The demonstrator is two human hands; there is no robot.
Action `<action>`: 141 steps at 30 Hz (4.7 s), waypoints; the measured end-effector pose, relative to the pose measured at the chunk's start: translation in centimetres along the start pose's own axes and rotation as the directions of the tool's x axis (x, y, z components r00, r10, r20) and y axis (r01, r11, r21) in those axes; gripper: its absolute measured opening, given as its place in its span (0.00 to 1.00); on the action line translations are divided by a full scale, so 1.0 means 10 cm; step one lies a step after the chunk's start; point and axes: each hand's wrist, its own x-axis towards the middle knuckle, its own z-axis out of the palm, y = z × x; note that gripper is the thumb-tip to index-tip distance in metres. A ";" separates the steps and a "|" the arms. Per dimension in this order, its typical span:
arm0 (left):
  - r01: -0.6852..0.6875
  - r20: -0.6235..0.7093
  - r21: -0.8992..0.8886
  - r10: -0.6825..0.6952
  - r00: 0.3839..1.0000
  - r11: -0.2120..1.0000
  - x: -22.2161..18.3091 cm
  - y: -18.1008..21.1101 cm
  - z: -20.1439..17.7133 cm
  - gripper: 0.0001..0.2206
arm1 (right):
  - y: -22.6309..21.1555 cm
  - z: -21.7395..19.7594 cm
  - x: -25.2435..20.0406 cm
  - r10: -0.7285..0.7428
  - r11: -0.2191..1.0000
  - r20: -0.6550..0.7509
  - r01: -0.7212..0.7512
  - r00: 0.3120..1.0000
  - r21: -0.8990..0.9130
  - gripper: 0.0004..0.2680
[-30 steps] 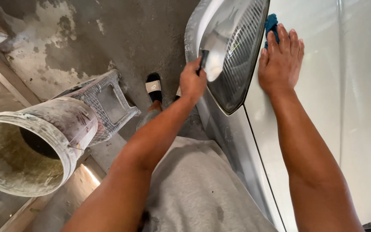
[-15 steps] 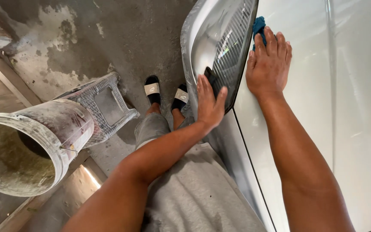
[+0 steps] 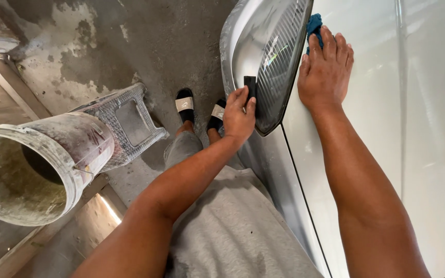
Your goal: The person scrubs the surface of a car's headlight with a black sponge and a blue cloth. They repeatedly dip the sponge and cloth into a bucket of water to rinse them before continuing to scrub the headlight and the surrounding painted area.
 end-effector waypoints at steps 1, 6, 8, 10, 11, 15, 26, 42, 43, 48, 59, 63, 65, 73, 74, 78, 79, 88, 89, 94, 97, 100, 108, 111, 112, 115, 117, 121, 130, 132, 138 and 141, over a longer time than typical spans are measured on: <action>0.000 -0.005 -0.001 0.000 1.000 1.000 -0.01 0.11 -0.07 0.19 | 0.00 0.01 0.00 -0.005 1.000 -0.001 0.005 1.000 0.000 0.17; 0.211 0.096 0.020 -0.212 0.973 0.977 -0.10 0.51 -0.25 0.22 | 0.03 0.08 -0.01 0.003 1.000 -0.037 -0.002 0.999 0.022 0.16; 0.136 0.080 0.027 -0.138 0.987 0.990 -0.24 0.48 -0.23 0.23 | -0.03 0.02 0.00 0.021 1.000 -0.029 -0.020 0.999 0.023 0.16; 0.062 0.071 0.035 -0.065 0.995 0.997 -0.30 0.40 -0.19 0.24 | -0.07 0.00 0.01 0.044 0.999 -0.018 -0.044 0.999 0.024 0.16; -0.020 0.058 0.045 0.017 0.998 0.999 -0.31 0.34 -0.15 0.24 | -0.07 -0.01 0.00 0.039 0.999 -0.026 -0.038 0.999 0.025 0.16; -0.006 -0.002 0.034 0.006 1.000 0.999 0.01 0.01 0.13 0.23 | -0.08 -0.01 0.01 0.041 0.999 -0.039 -0.041 0.998 0.005 0.15; 0.093 -0.006 0.015 -0.093 0.996 0.996 0.13 0.17 0.08 0.21 | -0.09 -0.01 -0.01 0.044 0.999 -0.062 -0.045 0.997 -0.006 0.14; -0.054 0.141 0.047 0.047 0.989 0.997 -0.07 0.21 -0.11 0.26 | -0.10 -0.02 -0.02 0.056 0.998 -0.057 -0.056 0.997 -0.002 0.16; -0.048 0.141 0.045 0.041 0.989 0.998 0.02 0.23 -0.14 0.26 | -0.10 -0.04 -0.02 0.054 0.999 -0.051 -0.054 0.997 -0.005 0.16; 0.018 0.080 0.049 -0.022 0.997 0.999 1.13 -0.53 0.20 0.24 | -0.11 -0.03 -0.03 0.050 0.999 -0.057 -0.050 0.997 0.003 0.15; -0.211 0.149 0.086 0.197 0.969 0.974 0.54 0.15 -0.17 0.25 | -0.13 -0.06 -0.03 0.051 0.998 -0.053 -0.050 0.997 0.024 0.15; 0.377 0.252 0.077 -0.383 0.888 0.923 1.48 -0.05 0.07 0.22 | -0.11 -0.05 -0.02 0.039 0.999 -0.059 -0.039 0.998 0.008 0.15; 0.274 0.180 0.099 -0.288 0.941 0.957 1.55 -0.34 0.25 0.22 | -0.10 -0.03 -0.03 0.040 0.999 -0.055 -0.040 0.998 0.006 0.15; -0.376 0.160 0.096 0.358 0.920 0.922 0.45 0.35 -0.31 0.27 | -0.15 -0.08 0.00 0.064 0.998 -0.039 -0.063 0.997 0.020 0.15; -0.424 0.179 0.123 0.400 0.899 0.897 0.53 0.28 -0.29 0.26 | -0.15 -0.09 0.00 0.068 0.998 -0.031 -0.067 0.997 0.018 0.15; -0.018 0.171 0.120 -0.003 0.985 0.993 1.33 -0.08 0.07 0.21 | -0.13 -0.07 0.01 0.072 0.997 -0.015 -0.072 0.997 0.010 0.16; -0.016 0.171 0.119 -0.005 0.985 0.993 1.46 -0.21 0.15 0.21 | -0.14 -0.07 -0.01 0.071 0.997 -0.013 -0.071 0.997 0.009 0.16; -0.320 0.295 0.120 0.274 0.915 0.940 0.44 0.51 -0.33 0.24 | -0.15 -0.09 -0.01 0.062 0.998 -0.030 -0.062 0.998 -0.008 0.16; -0.342 0.327 0.150 0.280 0.902 0.928 0.48 0.47 -0.32 0.24 | -0.15 -0.08 -0.01 0.066 0.998 -0.033 -0.066 0.997 -0.002 0.16; -0.171 0.197 0.246 0.123 0.973 0.954 1.30 -0.04 0.12 0.22 | -0.14 -0.04 -0.02 0.074 0.997 -0.017 -0.074 0.997 -0.003 0.15; 0.013 0.203 0.225 -0.060 0.977 0.974 1.33 0.02 0.15 0.20 | -0.12 -0.05 -0.01 0.074 0.997 -0.031 -0.074 0.997 -0.018 0.15; -0.344 0.167 0.232 0.311 0.936 0.910 0.77 0.29 -0.12 0.24 | -0.13 -0.04 0.03 0.085 0.996 -0.038 -0.086 0.996 -0.018 0.15; -0.506 0.193 0.310 0.468 0.862 0.805 1.07 0.07 0.00 0.24 | -0.15 -0.03 0.01 0.092 0.996 -0.027 -0.092 0.995 0.005 0.15; -0.150 0.166 0.240 0.112 0.980 0.959 1.63 0.00 0.27 0.20 | -0.14 0.02 0.02 0.099 0.994 -0.030 -0.100 0.995 -0.033 0.16; -0.152 0.167 0.240 0.113 0.979 0.959 1.46 0.11 0.19 0.20 | -0.15 -0.01 0.01 0.100 0.994 -0.031 -0.101 0.995 -0.032 0.16; -0.320 0.180 0.299 0.276 0.944 0.899 0.89 0.40 -0.11 0.23 | -0.15 0.00 0.07 0.117 0.993 -0.021 -0.117 0.993 -0.007 0.16; -0.617 0.393 0.180 0.519 0.759 0.766 0.20 0.55 -0.39 0.31 | -0.13 -0.01 0.03 0.112 0.994 0.010 -0.112 0.994 -0.009 0.16; -0.687 0.475 0.209 0.541 0.694 0.696 0.48 0.48 -0.32 0.31 | -0.14 -0.01 0.06 0.121 0.993 0.003 -0.121 0.993 0.001 0.16; -0.380 0.176 0.381 0.337 0.925 0.843 1.04 0.58 -0.03 0.22 | -0.17 -0.03 0.07 0.122 0.992 -0.003 -0.122 0.992 0.003 0.15; -0.599 0.350 0.285 0.501 0.792 0.748 0.42 0.68 -0.39 0.27 | -0.14 0.01 0.02 0.099 0.995 -0.011 -0.099 0.995 0.003 0.16; -0.613 0.427 0.316 0.469 0.773 0.724 0.76 0.58 -0.28 0.25 | -0.13 0.03 0.03 0.096 0.995 -0.016 -0.096 0.995 -0.014 0.16; -0.451 0.230 0.379 0.390 0.892 0.808 1.46 0.54 0.15 0.22 | -0.16 -0.02 0.04 0.116 0.993 0.005 -0.116 0.993 0.006 0.16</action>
